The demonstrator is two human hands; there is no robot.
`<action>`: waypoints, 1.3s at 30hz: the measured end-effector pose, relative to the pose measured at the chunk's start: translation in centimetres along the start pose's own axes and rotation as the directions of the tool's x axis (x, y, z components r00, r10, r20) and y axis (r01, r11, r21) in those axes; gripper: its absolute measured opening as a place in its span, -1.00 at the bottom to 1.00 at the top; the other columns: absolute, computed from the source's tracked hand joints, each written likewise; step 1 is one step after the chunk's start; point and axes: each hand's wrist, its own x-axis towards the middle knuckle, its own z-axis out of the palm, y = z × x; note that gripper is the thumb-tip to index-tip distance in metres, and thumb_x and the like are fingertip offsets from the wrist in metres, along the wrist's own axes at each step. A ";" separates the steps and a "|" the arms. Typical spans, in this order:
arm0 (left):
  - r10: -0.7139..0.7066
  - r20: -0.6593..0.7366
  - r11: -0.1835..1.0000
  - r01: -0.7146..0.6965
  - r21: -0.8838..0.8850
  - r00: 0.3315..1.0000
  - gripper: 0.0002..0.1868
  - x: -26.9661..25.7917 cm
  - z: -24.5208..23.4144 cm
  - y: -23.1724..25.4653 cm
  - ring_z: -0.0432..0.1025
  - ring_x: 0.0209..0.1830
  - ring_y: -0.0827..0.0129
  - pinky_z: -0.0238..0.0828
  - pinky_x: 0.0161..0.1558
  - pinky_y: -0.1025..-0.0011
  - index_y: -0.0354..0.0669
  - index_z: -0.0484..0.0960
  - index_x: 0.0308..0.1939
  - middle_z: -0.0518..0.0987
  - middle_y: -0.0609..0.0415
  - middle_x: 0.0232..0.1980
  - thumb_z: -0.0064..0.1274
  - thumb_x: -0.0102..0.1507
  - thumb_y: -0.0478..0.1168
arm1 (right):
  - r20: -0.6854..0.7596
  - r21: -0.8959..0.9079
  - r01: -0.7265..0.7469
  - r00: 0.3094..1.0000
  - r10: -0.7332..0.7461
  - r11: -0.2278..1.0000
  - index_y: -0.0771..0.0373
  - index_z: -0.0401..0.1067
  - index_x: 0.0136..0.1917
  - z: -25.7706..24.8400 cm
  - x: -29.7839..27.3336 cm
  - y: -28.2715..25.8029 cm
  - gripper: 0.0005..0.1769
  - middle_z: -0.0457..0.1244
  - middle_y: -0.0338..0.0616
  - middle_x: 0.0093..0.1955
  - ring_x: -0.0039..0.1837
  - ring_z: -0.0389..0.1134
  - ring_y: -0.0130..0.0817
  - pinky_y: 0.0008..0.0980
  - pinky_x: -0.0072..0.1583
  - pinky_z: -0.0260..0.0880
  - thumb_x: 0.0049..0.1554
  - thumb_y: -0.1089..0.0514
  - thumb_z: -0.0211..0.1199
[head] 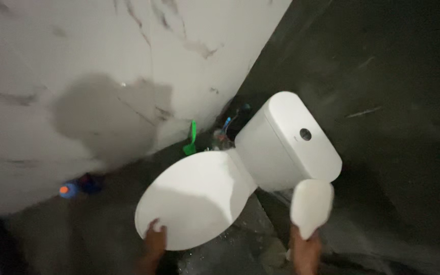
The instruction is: The person rinses a green toilet brush under a handheld shower head, then uses the shower to rinse the toilet seat, lid, and tank. Finally, the person uses a yellow cloth to wipe the toilet seat and lid dry.
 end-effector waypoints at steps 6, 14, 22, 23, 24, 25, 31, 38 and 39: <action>0.047 0.332 0.965 0.044 -0.259 0.942 -0.62 -6.5 1.5 8.3 0.52 -0.19 0.11 0.52 -0.14 0.27 -0.02 0.60 0.21 0.61 -0.04 0.11 -0.06 0.34 -0.10 | -0.207 0.003 0.076 0.976 -0.074 0.997 0.40 0.41 0.03 -5.7 -1.2 -7.4 -0.77 0.25 -0.01 -0.21 -0.18 0.27 -0.24 -0.15 -0.11 0.25 0.19 0.18 0.22; -0.058 0.332 0.940 0.163 -0.300 0.942 -0.66 -11.3 -4.1 13.2 0.54 -0.20 0.24 0.53 -0.20 0.28 -0.04 0.58 0.21 0.61 -0.08 0.00 -0.11 0.39 -0.11 | -0.145 0.222 0.161 0.981 -0.131 0.962 0.36 0.41 0.00 -10.0 0.9 -9.6 -0.78 0.26 -0.06 -0.23 -0.21 0.28 -0.28 -0.18 -0.16 0.28 0.16 0.16 0.24; 0.274 0.304 0.914 -0.149 -0.378 0.912 -0.62 -19.1 -8.8 28.1 0.57 -0.26 0.29 0.54 -0.21 0.33 -0.08 0.58 0.21 0.67 -0.06 -0.07 -0.17 0.40 -0.07 | -0.033 0.257 0.202 0.979 -0.200 0.945 0.37 0.47 -0.04 -10.6 2.5 -10.6 -0.78 0.30 -0.06 -0.32 -0.29 0.26 -0.28 -0.20 -0.23 0.25 0.13 0.15 0.31; 0.291 0.313 0.915 -0.167 -0.367 0.904 -0.61 -20.3 -9.2 30.1 0.58 -0.25 0.30 0.55 -0.20 0.33 -0.08 0.57 0.22 0.67 -0.05 -0.07 -0.19 0.40 -0.07 | -0.008 0.278 0.211 0.976 -0.218 0.937 0.39 0.47 -0.03 -10.7 2.6 -10.6 -0.76 0.30 -0.06 -0.32 -0.29 0.27 -0.29 -0.21 -0.22 0.27 0.13 0.15 0.31; 0.306 0.323 0.916 -0.185 -0.355 0.896 -0.60 -21.3 -9.7 31.8 0.58 -0.24 0.31 0.55 -0.20 0.34 -0.09 0.56 0.23 0.66 -0.05 -0.07 -0.22 0.41 -0.07 | 0.017 0.299 0.221 0.972 -0.236 0.928 0.40 0.48 -0.02 -10.9 2.7 -10.5 -0.75 0.30 -0.06 -0.31 -0.30 0.28 -0.30 -0.22 -0.22 0.29 0.13 0.15 0.31; 0.351 0.305 0.905 -0.237 -0.354 0.885 -0.60 -22.4 -10.0 33.3 0.58 -0.24 0.31 0.56 -0.20 0.34 -0.09 0.56 0.22 0.66 -0.04 -0.06 -0.21 0.41 -0.06 | 0.041 0.317 0.233 0.965 -0.259 0.919 0.42 0.48 -0.01 -11.5 3.0 -10.5 -0.73 0.31 -0.06 -0.31 -0.30 0.29 -0.31 -0.24 -0.22 0.30 0.13 0.16 0.31; 0.482 0.292 0.852 -0.364 -0.377 0.826 -0.59 -25.4 -11.3 38.4 0.56 -0.26 0.29 0.55 -0.21 0.32 -0.11 0.55 0.22 0.66 -0.04 -0.07 -0.16 0.41 -0.01 | 0.130 0.423 0.233 0.941 -0.313 0.876 0.37 0.49 0.10 -11.5 5.1 -11.6 -0.67 0.33 -0.13 -0.28 -0.31 0.27 -0.33 -0.24 -0.24 0.30 0.07 0.20 0.30; 0.560 0.212 0.760 -0.394 -0.517 0.801 -0.65 -25.0 -12.4 39.8 0.51 -0.35 0.23 0.54 -0.30 0.25 -0.16 0.55 0.18 0.58 -0.10 -0.17 -0.13 0.41 -0.09 | 0.076 0.557 0.235 0.941 -0.330 0.796 0.42 0.48 0.09 -12.0 6.9 -12.0 -0.69 0.31 -0.10 -0.29 -0.30 0.27 -0.33 -0.22 -0.23 0.28 0.11 0.21 0.30; 0.571 0.203 0.744 -0.397 -0.538 0.796 -0.66 -25.1 -12.7 39.8 0.49 -0.38 0.22 0.53 -0.32 0.23 -0.18 0.58 0.17 0.54 -0.11 -0.19 -0.13 0.42 -0.12 | 0.054 0.496 0.243 0.949 -0.309 0.834 0.40 0.48 0.09 -12.0 7.1 -11.9 -0.69 0.33 -0.10 -0.29 -0.30 0.29 -0.34 -0.23 -0.22 0.30 0.10 0.20 0.30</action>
